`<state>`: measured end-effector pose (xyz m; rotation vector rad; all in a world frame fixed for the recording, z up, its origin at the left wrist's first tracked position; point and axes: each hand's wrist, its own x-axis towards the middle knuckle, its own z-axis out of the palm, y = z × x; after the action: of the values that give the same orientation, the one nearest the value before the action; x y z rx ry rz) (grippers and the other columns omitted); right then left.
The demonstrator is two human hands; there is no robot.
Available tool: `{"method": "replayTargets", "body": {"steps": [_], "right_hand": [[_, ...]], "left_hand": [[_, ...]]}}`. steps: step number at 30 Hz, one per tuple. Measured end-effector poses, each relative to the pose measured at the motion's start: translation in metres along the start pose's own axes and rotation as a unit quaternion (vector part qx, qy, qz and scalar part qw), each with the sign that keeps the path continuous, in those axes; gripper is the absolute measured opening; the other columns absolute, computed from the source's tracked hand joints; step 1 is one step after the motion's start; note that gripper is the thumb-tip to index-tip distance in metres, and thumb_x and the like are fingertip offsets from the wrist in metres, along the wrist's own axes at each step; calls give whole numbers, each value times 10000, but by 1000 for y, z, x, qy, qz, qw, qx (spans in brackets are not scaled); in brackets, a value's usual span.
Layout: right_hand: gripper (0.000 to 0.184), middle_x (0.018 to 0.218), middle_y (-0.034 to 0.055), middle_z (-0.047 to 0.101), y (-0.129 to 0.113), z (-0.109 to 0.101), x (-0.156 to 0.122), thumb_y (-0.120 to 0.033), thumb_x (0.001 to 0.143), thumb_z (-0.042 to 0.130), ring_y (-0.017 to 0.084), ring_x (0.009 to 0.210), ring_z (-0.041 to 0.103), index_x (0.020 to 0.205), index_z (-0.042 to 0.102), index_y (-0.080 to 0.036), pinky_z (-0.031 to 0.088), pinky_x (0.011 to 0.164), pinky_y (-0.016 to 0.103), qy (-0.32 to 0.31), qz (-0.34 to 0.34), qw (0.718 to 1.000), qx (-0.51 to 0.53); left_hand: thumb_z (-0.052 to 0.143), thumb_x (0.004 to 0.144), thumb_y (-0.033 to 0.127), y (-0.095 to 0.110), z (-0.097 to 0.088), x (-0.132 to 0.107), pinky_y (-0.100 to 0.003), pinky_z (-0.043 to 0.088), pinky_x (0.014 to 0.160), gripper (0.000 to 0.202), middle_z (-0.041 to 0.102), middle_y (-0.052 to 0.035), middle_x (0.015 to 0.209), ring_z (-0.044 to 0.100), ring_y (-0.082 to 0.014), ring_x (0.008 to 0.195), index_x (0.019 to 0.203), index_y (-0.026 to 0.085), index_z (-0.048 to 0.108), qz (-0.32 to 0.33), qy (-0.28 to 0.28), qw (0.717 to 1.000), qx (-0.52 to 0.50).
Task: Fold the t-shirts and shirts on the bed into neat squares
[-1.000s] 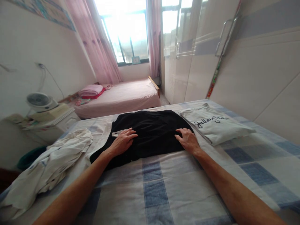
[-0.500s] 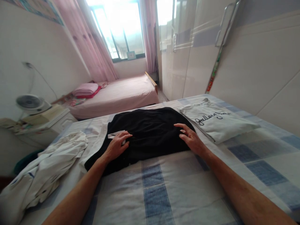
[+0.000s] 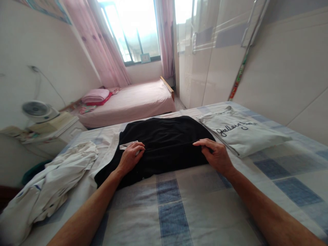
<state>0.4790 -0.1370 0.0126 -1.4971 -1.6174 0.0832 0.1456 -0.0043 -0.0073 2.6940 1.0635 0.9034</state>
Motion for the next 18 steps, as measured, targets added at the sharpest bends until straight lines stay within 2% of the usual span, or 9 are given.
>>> {"method": "replayTargets", "body": {"steps": [4, 7, 10, 13, 18], "right_hand": [[280, 917, 18, 709, -3, -1, -1, -207, 785, 446, 200, 891, 657, 876, 703, -272, 505, 856, 348, 16, 4, 1000, 1], [278, 930, 13, 708, -3, -1, -2, -206, 798, 451, 198, 896, 655, 898, 701, -280, 498, 875, 358, 31, 9, 999, 15], [289, 961, 17, 707, -3, -1, -2, -210, 808, 450, 199, 928, 649, 941, 700, -266, 487, 900, 361, 43, 7, 999, 16], [328, 1011, 27, 700, -2, 3, 0, -201, 804, 442, 206, 967, 639, 1002, 699, -250, 478, 918, 364, 40, 19, 999, -7], [407, 1097, 33, 677, 8, 14, 2, -177, 785, 435, 202, 985, 633, 1116, 667, -228, 483, 912, 344, -21, 50, 998, -16]], "left_hand": [[415, 895, 205, 3, -2, 2, -357, 451, 880, 135, 612, -51, 960, 575, -184, 935, 851, 199, 542, -68, 62, 995, -35], [395, 911, 247, 4, -3, 3, -344, 461, 803, 145, 586, -30, 823, 570, -183, 823, 853, 204, 521, -99, 72, 992, -26], [407, 907, 244, 6, -1, 6, -341, 458, 761, 145, 570, -25, 758, 543, -190, 780, 838, 206, 529, -94, 71, 993, 15], [396, 918, 227, 6, 5, 8, -350, 462, 792, 172, 619, -50, 834, 545, -205, 854, 905, 198, 565, -81, 91, 992, 37], [433, 917, 282, 5, 8, 9, -403, 474, 837, 209, 631, -74, 886, 555, -240, 910, 958, 195, 618, -66, 61, 989, 117]]}}
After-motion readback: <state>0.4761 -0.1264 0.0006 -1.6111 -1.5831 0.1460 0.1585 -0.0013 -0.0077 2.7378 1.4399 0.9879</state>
